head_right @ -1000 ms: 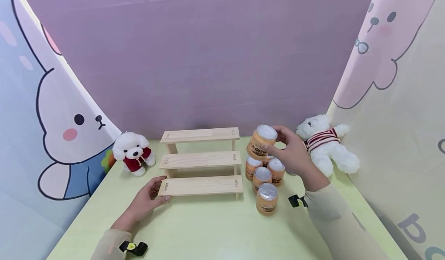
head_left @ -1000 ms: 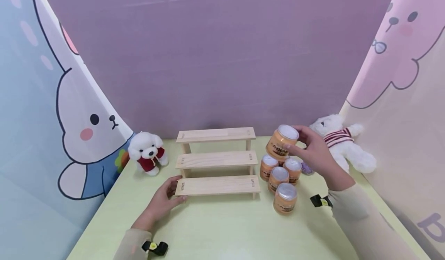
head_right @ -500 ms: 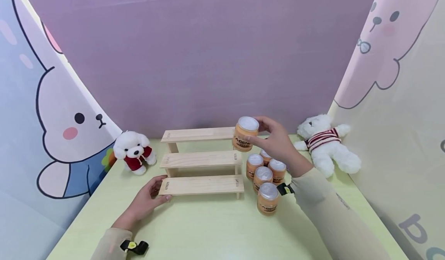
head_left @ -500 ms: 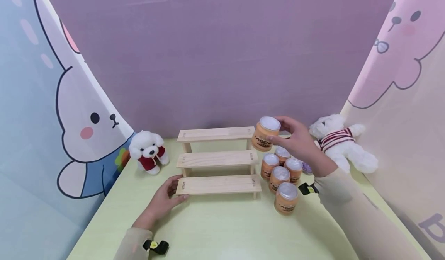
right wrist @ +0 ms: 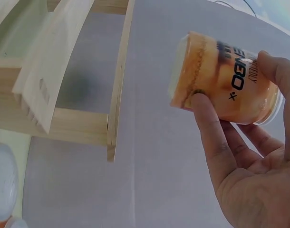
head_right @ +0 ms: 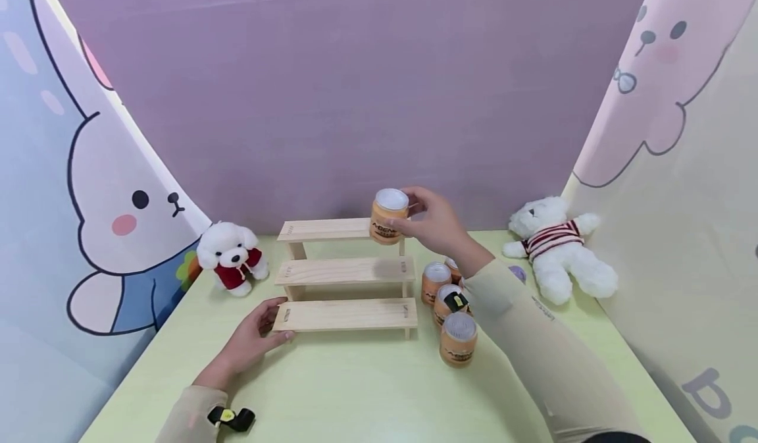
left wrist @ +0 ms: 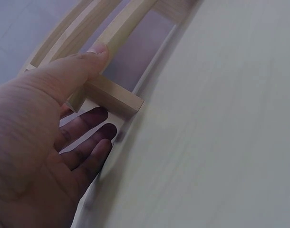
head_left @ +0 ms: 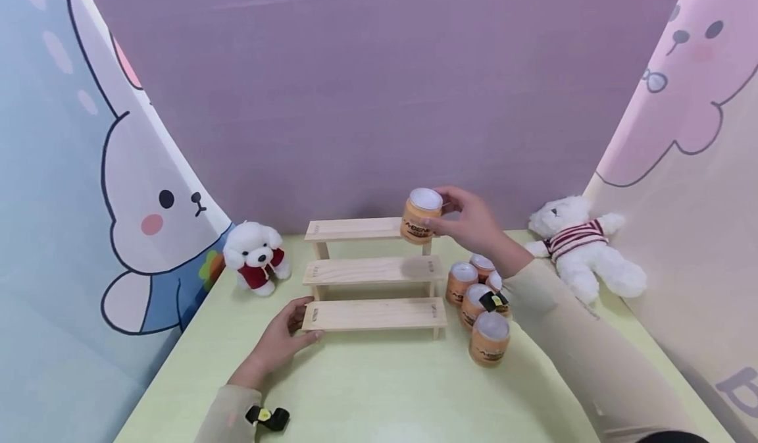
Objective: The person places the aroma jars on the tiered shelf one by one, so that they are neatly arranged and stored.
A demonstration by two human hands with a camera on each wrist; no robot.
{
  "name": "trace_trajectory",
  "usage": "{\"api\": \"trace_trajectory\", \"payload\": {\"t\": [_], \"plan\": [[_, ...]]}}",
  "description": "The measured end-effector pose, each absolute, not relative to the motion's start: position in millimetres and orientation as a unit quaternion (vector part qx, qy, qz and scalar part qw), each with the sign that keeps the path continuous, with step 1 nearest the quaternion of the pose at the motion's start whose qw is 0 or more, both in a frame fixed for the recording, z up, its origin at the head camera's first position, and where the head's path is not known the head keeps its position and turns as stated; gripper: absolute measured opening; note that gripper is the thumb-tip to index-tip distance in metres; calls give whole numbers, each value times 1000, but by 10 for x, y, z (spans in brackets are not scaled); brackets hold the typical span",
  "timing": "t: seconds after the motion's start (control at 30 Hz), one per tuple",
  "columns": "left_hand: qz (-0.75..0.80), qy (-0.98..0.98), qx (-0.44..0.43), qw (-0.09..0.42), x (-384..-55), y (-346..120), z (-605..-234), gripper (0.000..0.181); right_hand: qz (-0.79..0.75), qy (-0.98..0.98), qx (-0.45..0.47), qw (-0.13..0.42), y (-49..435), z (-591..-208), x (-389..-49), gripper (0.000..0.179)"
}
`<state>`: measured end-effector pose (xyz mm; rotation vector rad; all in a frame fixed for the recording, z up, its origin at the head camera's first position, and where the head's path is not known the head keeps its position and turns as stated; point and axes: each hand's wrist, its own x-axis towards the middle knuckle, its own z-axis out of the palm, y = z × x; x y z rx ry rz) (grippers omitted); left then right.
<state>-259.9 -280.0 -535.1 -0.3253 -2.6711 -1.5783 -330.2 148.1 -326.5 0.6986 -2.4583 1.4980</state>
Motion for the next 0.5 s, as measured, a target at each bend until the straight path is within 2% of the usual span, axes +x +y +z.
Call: {"api": "trace_trajectory", "payload": {"t": [0.5], "plan": [[-503, -858, -107, 10, -2599, -2796, -5348, 77, 511, -832, 211, 47, 1088, -3261, -3631, 56]]}}
